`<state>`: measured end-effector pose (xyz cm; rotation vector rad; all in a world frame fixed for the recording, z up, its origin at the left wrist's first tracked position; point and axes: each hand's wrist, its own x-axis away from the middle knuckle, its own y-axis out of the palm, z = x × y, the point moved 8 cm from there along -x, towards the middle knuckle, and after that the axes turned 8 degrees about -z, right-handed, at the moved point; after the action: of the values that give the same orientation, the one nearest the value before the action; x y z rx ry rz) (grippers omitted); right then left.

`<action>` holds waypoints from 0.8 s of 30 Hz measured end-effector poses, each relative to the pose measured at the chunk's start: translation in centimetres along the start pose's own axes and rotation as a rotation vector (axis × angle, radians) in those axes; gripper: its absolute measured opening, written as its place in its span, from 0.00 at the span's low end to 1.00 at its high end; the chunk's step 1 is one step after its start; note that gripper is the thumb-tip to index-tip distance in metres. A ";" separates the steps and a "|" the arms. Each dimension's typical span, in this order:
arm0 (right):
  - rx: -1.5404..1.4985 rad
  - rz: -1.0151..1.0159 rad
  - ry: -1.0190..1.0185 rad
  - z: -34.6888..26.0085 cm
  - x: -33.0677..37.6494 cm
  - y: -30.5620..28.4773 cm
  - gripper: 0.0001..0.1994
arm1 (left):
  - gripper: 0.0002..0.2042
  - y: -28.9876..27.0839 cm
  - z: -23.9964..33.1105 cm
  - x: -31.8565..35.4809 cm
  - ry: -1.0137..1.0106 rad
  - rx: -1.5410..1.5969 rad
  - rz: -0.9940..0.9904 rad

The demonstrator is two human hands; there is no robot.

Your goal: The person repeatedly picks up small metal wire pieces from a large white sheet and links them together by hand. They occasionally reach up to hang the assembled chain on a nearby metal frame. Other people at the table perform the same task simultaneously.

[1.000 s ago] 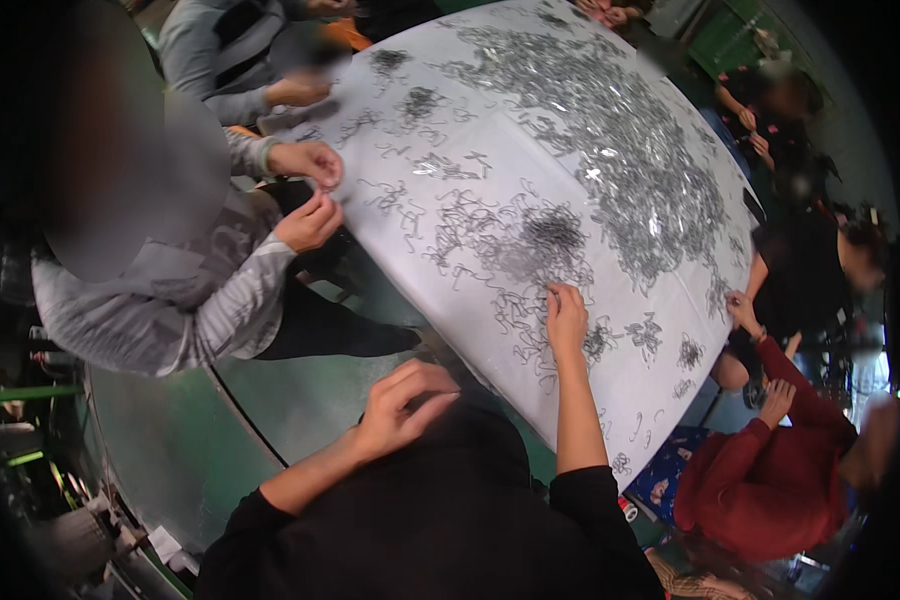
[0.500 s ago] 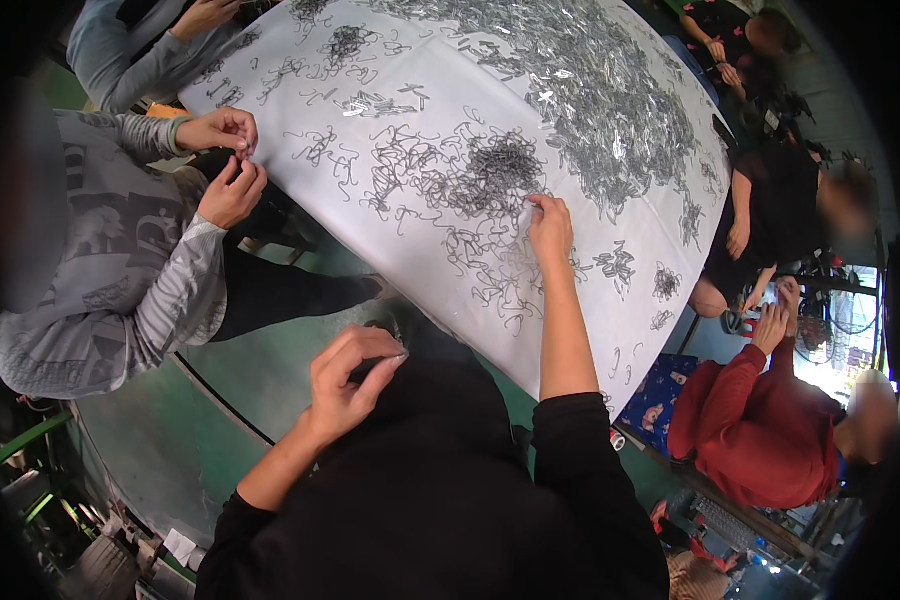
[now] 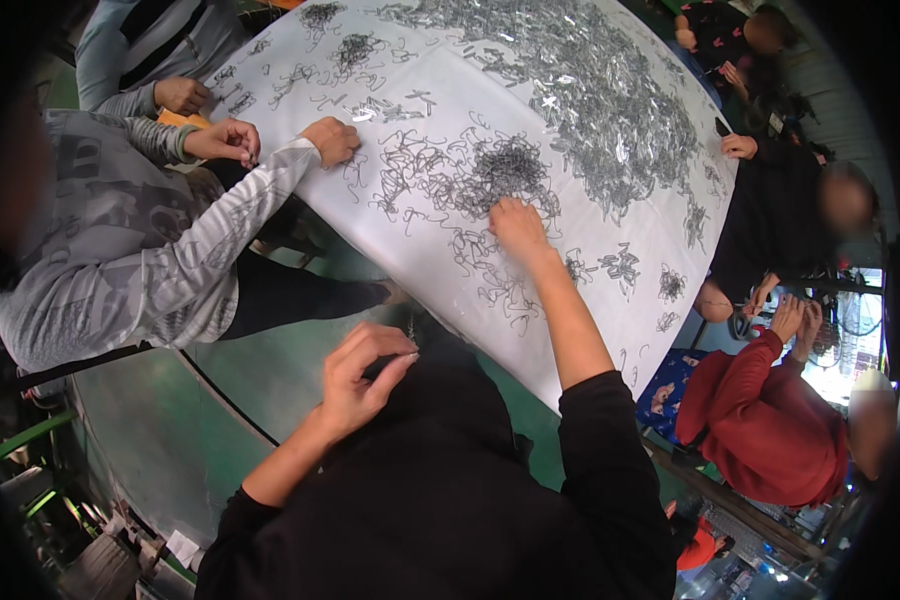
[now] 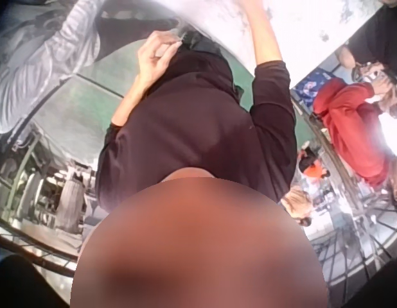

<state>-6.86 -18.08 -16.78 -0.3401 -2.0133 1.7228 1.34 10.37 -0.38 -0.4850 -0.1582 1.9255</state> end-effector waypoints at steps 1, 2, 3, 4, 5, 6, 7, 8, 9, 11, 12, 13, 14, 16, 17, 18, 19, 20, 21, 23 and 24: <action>-0.017 0.056 0.014 -0.1 0.7 -0.1 0.05 | 0.07 0.1 0.3 0.0 0.033 -0.031 -0.001; -0.032 0.078 0.052 0.0 1.4 -0.1 0.06 | 0.06 0.1 0.3 0.0 0.031 -0.039 0.012; -0.183 0.075 0.168 0.9 2.2 0.1 0.06 | 0.06 0.1 0.4 0.1 0.041 -0.025 0.016; -0.340 0.085 0.270 1.6 3.3 0.3 0.06 | 0.06 0.2 0.4 0.1 0.042 -0.016 0.021; -0.469 0.151 0.329 1.7 4.6 0.1 0.07 | 0.06 0.2 0.4 0.2 0.038 -0.012 0.028; -0.607 0.285 0.330 1.3 6.2 -0.6 0.07 | 0.06 0.3 0.4 0.3 0.023 -0.002 0.027; -0.736 0.338 0.325 0.7 7.4 -0.9 0.07 | 0.07 0.3 0.4 0.4 0.020 -0.001 0.022; -0.883 0.386 0.354 0.1 8.7 -1.1 0.07 | 0.07 0.3 0.7 0.5 0.037 -0.004 0.012; -0.910 0.392 0.295 -1.2 9.5 -2.1 0.07 | 0.07 0.2 0.9 0.4 0.050 -0.008 0.009; -1.049 0.346 0.302 -4.3 11.4 -3.6 0.08 | 0.08 -0.1 1.2 0.5 0.050 0.006 -0.003; -1.124 0.292 0.383 -5.7 12.4 -4.0 0.08 | 0.08 -0.3 1.5 0.6 0.054 0.010 -0.002; -1.206 0.304 0.282 -7.8 13.2 -5.8 0.08 | 0.07 -0.5 1.7 0.8 0.046 0.020 0.003; -1.265 0.289 0.222 -9.9 14.4 -7.4 0.08 | 0.07 -0.5 1.9 0.9 0.033 0.022 0.003; -1.374 0.258 0.091 -13.9 16.0 -10.5 0.09 | 0.07 -0.8 2.3 1.4 0.034 0.034 0.032; -1.408 0.222 0.073 -15.4 16.4 -11.3 0.08 | 0.07 -0.9 2.5 1.8 0.018 0.035 0.047; -1.472 0.188 0.059 -16.7 17.0 -11.9 0.08 | 0.07 -1.0 2.8 2.3 0.023 0.043 0.073; -1.515 0.167 0.020 -17.8 17.4 -12.6 0.08 | 0.07 -1.0 3.1 2.8 0.021 0.042 0.093; -1.504 0.166 0.007 -18.2 17.6 -13.1 0.08 | 0.07 -0.9 3.3 3.3 0.019 0.041 0.114; -1.490 0.166 -0.023 -18.7 17.8 -13.6 0.08 | 0.07 -0.9 3.5 3.8 0.008 0.030 0.141; -1.478 0.116 -0.083 -19.3 18.1 -14.0 0.08 | 0.07 -0.9 4.1 5.0 0.004 0.009 0.220; -1.480 0.076 -0.114 -19.5 18.0 -14.1 0.08 | 0.07 -0.9 4.4 5.4 -0.011 -0.018 0.258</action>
<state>-11.14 4.72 2.37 -0.7436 -2.9934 -0.0544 -1.41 16.17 2.50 -0.5277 -0.1241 2.1808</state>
